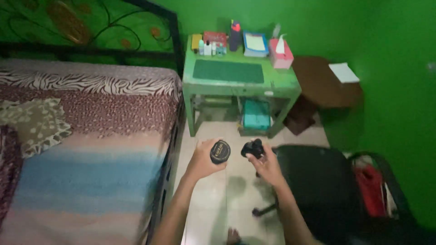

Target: Organizing small personal care items, lotions, and bottles on a desk and a storage cart.

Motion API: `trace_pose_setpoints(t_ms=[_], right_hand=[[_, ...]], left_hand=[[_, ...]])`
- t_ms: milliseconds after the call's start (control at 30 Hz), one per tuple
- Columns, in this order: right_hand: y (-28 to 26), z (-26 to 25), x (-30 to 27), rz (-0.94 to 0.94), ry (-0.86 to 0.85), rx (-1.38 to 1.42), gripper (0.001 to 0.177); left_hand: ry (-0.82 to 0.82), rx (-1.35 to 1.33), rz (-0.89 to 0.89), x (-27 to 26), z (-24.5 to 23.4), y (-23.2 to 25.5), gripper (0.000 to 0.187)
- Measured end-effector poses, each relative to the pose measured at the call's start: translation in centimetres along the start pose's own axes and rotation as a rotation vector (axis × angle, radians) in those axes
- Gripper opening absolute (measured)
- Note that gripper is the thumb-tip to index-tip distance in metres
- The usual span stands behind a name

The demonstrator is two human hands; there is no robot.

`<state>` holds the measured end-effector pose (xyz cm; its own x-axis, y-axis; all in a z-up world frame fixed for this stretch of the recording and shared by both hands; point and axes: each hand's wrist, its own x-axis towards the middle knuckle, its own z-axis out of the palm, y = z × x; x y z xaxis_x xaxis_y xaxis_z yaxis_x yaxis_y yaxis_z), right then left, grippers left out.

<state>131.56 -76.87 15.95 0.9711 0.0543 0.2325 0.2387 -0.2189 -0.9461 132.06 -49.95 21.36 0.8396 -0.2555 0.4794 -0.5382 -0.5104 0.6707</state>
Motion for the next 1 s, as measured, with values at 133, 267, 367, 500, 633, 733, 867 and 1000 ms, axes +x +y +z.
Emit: trace_pose_setpoints(t_ms=[133,267,367,500,633,733,867,1000], right_hand=[[2.1,-1.3,9.4,-0.104,-0.092,0.112,0.057],[4.8,-1.7,17.6,-0.043,-0.187,0.235,0.052],[7.7,-1.6,23.4,-0.002,-0.226,0.291,0.053],[11.5,-2.1,31.6,-0.062,-0.229,0.263,0.051],[12.3,-1.4,39.7,0.080,-0.215,0.307,0.056],[12.3,-1.0,46.1,-0.008,-0.279,0.339,0.046],[12.5,-0.5,52.3,-0.076,-0.214,0.214,0.042],[13.0,-0.8,58.3,0.152,-0.210,0.173,0.043]], left_hand=[[0.029,-0.006,-0.093,7.3,2.1,-2.1,0.078],[0.085,0.019,-0.033,14.4,4.1,-6.2,0.078],[0.070,0.006,-0.033,19.7,5.1,-9.7,0.078],[0.033,-0.005,-0.070,27.2,6.5,-15.2,0.077],[0.031,-0.002,0.002,34.8,6.9,-20.2,0.079],[-0.006,-0.035,-0.006,40.3,6.5,-23.0,0.082],[-0.028,-0.018,-0.045,46.0,5.9,-25.7,0.080],[0.001,0.002,-0.047,50.7,7.4,-29.4,0.080]])
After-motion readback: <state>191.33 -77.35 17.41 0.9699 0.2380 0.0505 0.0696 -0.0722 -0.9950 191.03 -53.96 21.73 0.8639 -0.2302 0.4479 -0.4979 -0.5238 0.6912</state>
